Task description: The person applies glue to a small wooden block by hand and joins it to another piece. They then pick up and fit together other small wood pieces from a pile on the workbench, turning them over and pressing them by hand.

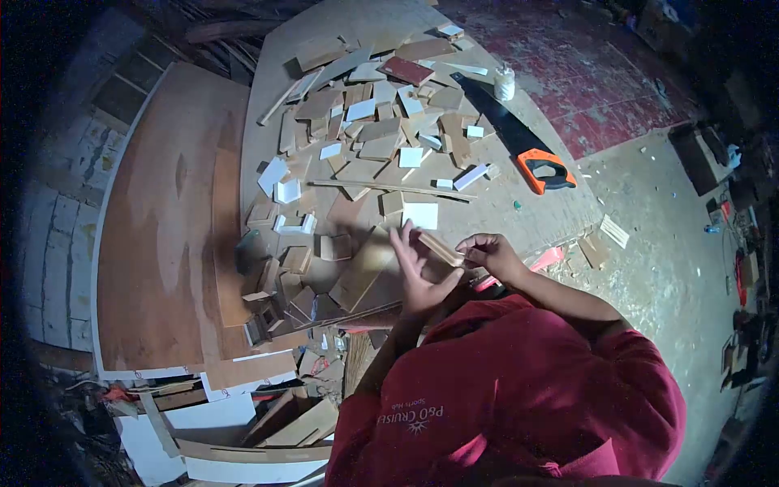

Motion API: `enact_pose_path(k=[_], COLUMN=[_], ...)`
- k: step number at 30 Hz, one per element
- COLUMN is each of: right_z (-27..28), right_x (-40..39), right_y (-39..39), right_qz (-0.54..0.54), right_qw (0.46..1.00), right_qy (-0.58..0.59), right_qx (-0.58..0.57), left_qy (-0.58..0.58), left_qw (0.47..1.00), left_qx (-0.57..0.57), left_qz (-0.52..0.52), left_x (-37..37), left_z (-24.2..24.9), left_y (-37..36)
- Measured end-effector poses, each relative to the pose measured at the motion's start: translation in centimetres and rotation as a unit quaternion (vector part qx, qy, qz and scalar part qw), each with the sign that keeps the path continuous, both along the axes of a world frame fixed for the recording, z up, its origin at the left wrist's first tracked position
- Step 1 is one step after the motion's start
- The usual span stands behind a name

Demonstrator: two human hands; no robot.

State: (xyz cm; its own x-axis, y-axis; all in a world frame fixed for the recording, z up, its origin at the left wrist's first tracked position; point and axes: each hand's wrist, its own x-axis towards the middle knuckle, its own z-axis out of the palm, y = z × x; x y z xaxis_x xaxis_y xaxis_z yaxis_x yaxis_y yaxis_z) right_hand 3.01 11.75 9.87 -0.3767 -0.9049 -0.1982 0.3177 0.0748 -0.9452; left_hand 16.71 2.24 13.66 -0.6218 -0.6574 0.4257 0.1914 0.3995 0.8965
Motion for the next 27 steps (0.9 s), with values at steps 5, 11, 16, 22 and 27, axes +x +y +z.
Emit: enact_pose_path(k=[5,11,16,22,27], right_z=[1.6,3.8,6.0,6.1,4.8], right_x=[-0.1,-2.2,-5.3,-7.0,-8.0], right_y=[-0.5,-1.8,-1.7,-1.2,-1.1], right_qz=[0.020,0.087,0.079,0.070,0.051], right_qw=[0.997,0.988,0.920,0.909,0.876], right_qy=[0.074,0.102,0.361,0.396,0.459], right_qx=[-0.020,-0.079,-0.131,-0.111,-0.138], left_qy=[0.048,0.120,0.208,0.174,0.167], left_qw=[0.981,0.919,0.839,0.892,0.880], left_qx=[0.165,0.372,0.484,0.416,0.443], left_qz=[-0.090,-0.060,-0.135,-0.037,-0.030], left_x=[-2.4,-4.7,-6.9,-9.5,-10.3], left_z=[-0.9,-1.0,0.4,0.3,-0.4], left_y=[0.4,-2.6,-2.5,-1.9,-1.6])
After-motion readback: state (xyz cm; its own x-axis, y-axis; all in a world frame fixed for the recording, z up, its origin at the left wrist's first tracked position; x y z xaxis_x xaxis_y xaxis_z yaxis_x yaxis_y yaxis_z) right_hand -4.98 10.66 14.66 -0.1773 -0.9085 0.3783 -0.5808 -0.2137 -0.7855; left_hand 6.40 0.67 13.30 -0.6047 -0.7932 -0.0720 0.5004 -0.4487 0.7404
